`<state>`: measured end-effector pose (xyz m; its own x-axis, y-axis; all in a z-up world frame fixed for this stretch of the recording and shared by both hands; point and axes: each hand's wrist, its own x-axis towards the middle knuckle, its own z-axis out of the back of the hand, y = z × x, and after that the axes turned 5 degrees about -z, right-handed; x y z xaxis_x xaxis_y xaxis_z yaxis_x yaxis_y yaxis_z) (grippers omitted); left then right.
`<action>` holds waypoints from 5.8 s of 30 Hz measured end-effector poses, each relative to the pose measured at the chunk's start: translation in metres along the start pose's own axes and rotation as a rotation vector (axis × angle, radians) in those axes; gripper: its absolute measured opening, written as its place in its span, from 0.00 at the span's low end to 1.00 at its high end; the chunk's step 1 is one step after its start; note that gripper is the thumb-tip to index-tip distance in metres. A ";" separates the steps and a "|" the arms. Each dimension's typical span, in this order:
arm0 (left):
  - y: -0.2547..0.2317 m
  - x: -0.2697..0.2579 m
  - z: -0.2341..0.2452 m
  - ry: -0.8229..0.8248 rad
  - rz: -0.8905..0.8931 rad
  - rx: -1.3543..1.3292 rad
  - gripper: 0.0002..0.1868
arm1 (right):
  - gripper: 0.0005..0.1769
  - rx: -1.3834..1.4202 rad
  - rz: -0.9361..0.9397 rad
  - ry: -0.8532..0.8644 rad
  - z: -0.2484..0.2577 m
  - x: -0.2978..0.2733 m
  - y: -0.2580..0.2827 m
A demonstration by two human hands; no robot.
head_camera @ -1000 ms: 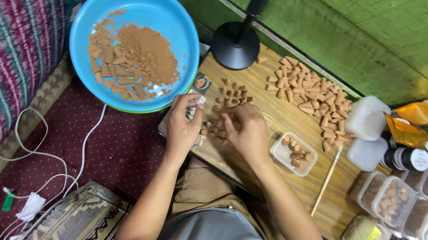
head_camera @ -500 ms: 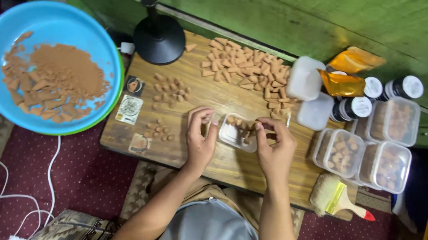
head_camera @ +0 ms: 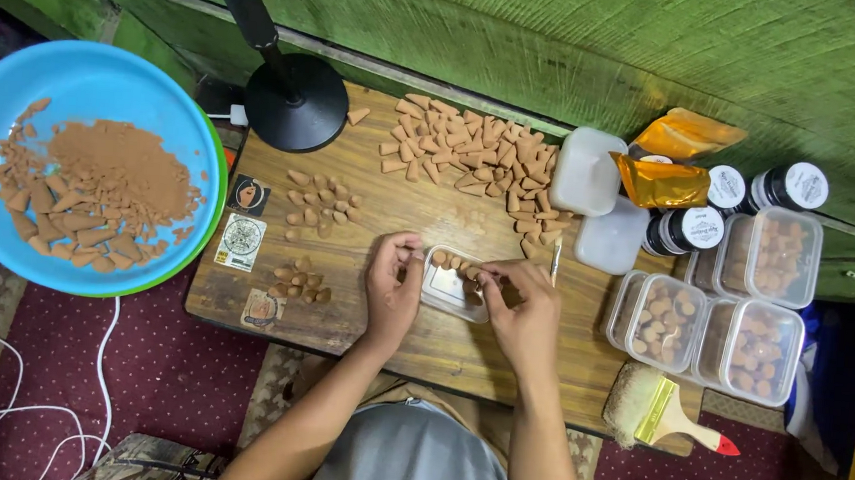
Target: The person sorts incense cones by hand, picking them up from a table and placing them into a small transparent plastic container.
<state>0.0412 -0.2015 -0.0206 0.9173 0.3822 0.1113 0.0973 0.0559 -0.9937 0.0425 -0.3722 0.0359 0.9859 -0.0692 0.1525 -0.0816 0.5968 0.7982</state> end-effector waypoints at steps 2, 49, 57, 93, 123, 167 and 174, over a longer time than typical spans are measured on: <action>-0.004 0.002 -0.001 -0.003 0.011 -0.003 0.10 | 0.07 0.000 -0.003 0.007 0.001 0.001 0.005; -0.006 -0.001 0.007 0.018 -0.052 0.023 0.08 | 0.03 -0.353 0.131 0.260 -0.043 -0.006 -0.007; -0.003 0.000 0.007 0.017 -0.095 0.035 0.08 | 0.04 -0.359 0.142 0.274 -0.047 -0.002 -0.007; -0.043 0.013 0.058 -0.094 -0.335 0.156 0.11 | 0.10 -0.211 0.215 0.204 -0.050 0.011 0.052; -0.014 0.028 0.211 -0.327 -0.316 0.383 0.09 | 0.13 -0.525 0.235 0.638 -0.204 0.003 0.078; -0.013 -0.006 0.038 0.238 0.030 0.086 0.06 | 0.11 -0.403 0.032 0.558 -0.049 0.001 -0.008; -0.014 -0.005 0.039 0.249 0.043 0.053 0.06 | 0.11 -0.376 -0.020 0.577 -0.045 0.005 0.009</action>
<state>0.0200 -0.1686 -0.0069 0.9877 0.1463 0.0550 0.0412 0.0954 -0.9946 0.0533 -0.3313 0.0175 0.9151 0.2919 -0.2781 -0.1094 0.8437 0.5255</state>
